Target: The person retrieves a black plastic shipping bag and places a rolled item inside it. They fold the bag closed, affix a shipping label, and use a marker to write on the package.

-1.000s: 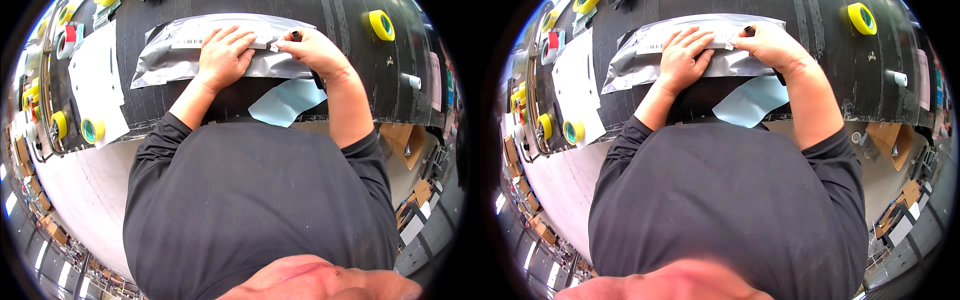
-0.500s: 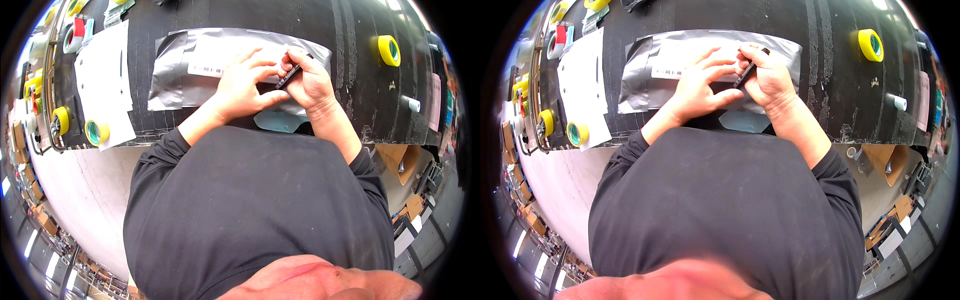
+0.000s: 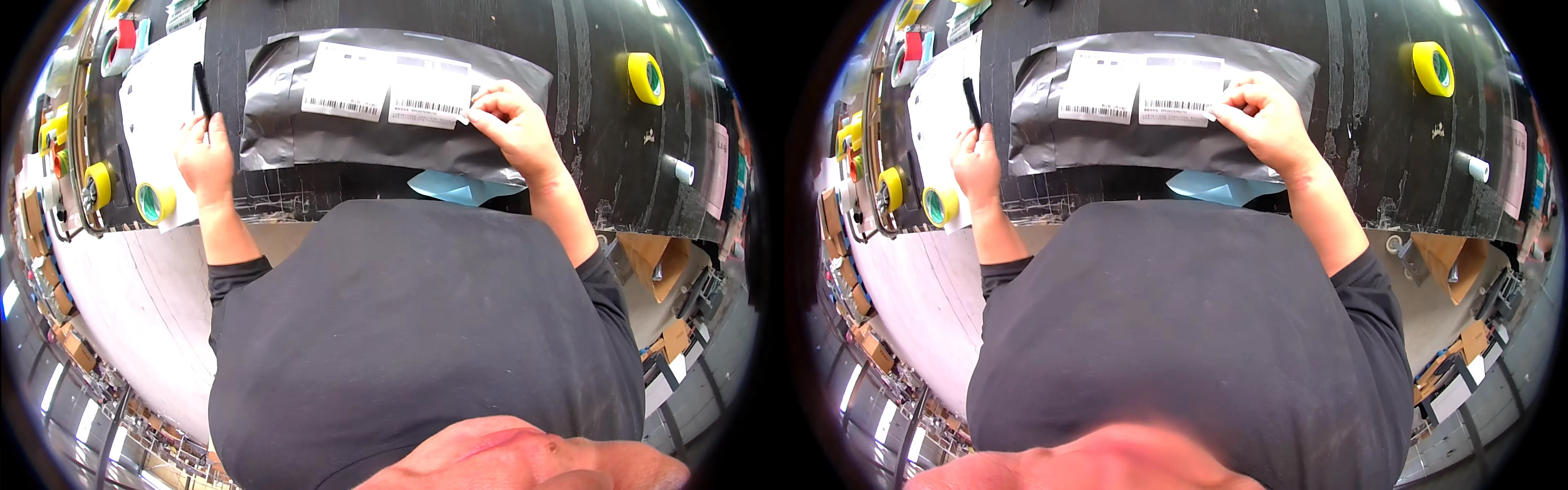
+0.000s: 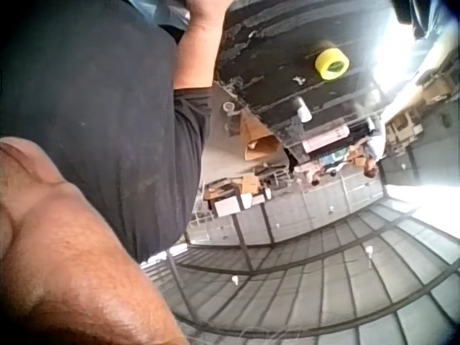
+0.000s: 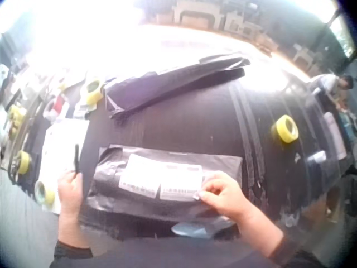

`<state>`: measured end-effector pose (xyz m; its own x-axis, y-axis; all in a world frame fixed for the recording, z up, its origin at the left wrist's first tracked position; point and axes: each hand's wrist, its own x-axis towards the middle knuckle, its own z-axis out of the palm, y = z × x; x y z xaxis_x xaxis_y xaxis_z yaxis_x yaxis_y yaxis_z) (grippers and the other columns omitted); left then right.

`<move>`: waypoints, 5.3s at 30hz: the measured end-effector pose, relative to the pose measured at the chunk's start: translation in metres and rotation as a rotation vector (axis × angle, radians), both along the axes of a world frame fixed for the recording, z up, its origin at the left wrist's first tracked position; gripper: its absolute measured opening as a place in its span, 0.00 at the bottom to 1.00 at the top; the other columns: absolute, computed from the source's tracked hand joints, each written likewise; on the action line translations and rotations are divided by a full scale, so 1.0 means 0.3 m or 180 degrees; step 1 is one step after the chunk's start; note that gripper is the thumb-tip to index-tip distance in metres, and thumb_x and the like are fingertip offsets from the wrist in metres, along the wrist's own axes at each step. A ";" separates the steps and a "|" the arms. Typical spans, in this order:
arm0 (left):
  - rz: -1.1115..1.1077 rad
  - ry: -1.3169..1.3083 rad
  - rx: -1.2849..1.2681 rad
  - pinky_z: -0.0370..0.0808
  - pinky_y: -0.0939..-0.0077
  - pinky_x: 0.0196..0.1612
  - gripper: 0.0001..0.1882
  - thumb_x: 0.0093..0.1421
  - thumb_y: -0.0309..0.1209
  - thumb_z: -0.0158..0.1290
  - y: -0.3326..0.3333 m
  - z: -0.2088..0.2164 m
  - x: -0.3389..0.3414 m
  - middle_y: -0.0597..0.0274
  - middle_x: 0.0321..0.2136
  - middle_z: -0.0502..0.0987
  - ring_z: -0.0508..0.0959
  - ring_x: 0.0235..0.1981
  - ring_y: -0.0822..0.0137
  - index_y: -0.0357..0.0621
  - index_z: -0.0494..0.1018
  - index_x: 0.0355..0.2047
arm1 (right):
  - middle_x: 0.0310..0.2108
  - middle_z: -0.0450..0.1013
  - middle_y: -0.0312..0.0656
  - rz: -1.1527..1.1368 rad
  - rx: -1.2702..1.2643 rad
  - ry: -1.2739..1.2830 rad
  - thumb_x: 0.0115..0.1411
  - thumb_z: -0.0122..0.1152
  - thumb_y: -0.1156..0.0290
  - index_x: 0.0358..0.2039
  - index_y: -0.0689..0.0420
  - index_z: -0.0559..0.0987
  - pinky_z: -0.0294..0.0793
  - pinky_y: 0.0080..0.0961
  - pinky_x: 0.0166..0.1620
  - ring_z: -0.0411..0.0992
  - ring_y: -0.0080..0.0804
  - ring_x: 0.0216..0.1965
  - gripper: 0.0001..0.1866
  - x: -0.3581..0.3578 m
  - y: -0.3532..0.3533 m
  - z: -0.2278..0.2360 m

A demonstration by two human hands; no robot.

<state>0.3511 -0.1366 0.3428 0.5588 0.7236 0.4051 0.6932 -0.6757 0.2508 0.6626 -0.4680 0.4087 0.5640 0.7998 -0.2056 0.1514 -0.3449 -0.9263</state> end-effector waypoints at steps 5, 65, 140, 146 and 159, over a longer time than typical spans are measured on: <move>0.0565 0.0796 -0.0349 0.70 0.59 0.53 0.19 0.59 0.49 0.55 0.071 -0.130 -0.089 0.61 0.44 0.80 0.74 0.48 0.51 0.47 0.82 0.37 | 0.34 0.72 0.36 0.0406 0.0218 -0.0789 0.50 0.70 0.75 0.23 0.63 0.80 0.71 0.21 0.37 0.70 0.25 0.34 0.06 0.053 0.040 -0.047; -0.1925 -0.1050 -0.0098 0.61 0.60 0.62 0.04 0.51 0.26 0.57 -0.710 0.015 0.540 0.70 0.42 0.82 0.78 0.51 0.66 0.48 0.78 0.28 | 0.36 0.74 0.39 0.0660 -0.0544 -0.0934 0.52 0.69 0.67 0.26 0.63 0.83 0.75 0.25 0.41 0.75 0.31 0.37 0.10 0.161 0.097 -0.054; -0.1982 -0.0888 0.0197 0.63 0.66 0.58 0.04 0.53 0.31 0.57 -0.742 0.037 0.562 0.72 0.44 0.81 0.77 0.43 0.70 0.51 0.79 0.30 | 0.33 0.75 0.42 0.0637 -0.0181 -0.1541 0.49 0.68 0.72 0.22 0.62 0.82 0.74 0.31 0.44 0.74 0.38 0.39 0.06 0.124 0.091 -0.054; -0.1972 -0.0872 0.0201 0.63 0.65 0.58 0.05 0.53 0.31 0.57 -0.744 0.036 0.564 0.72 0.44 0.81 0.77 0.43 0.70 0.50 0.79 0.30 | 0.32 0.75 0.41 0.0621 -0.0130 -0.1665 0.49 0.68 0.72 0.21 0.61 0.81 0.74 0.32 0.44 0.74 0.38 0.38 0.06 0.120 0.091 -0.059; -0.1940 -0.0808 0.0227 0.63 0.65 0.58 0.05 0.53 0.32 0.57 -0.747 0.032 0.568 0.72 0.44 0.81 0.76 0.42 0.70 0.50 0.80 0.31 | 0.32 0.75 0.41 0.0610 -0.0188 -0.1689 0.49 0.68 0.71 0.22 0.61 0.82 0.74 0.32 0.44 0.74 0.38 0.38 0.06 0.111 0.092 -0.046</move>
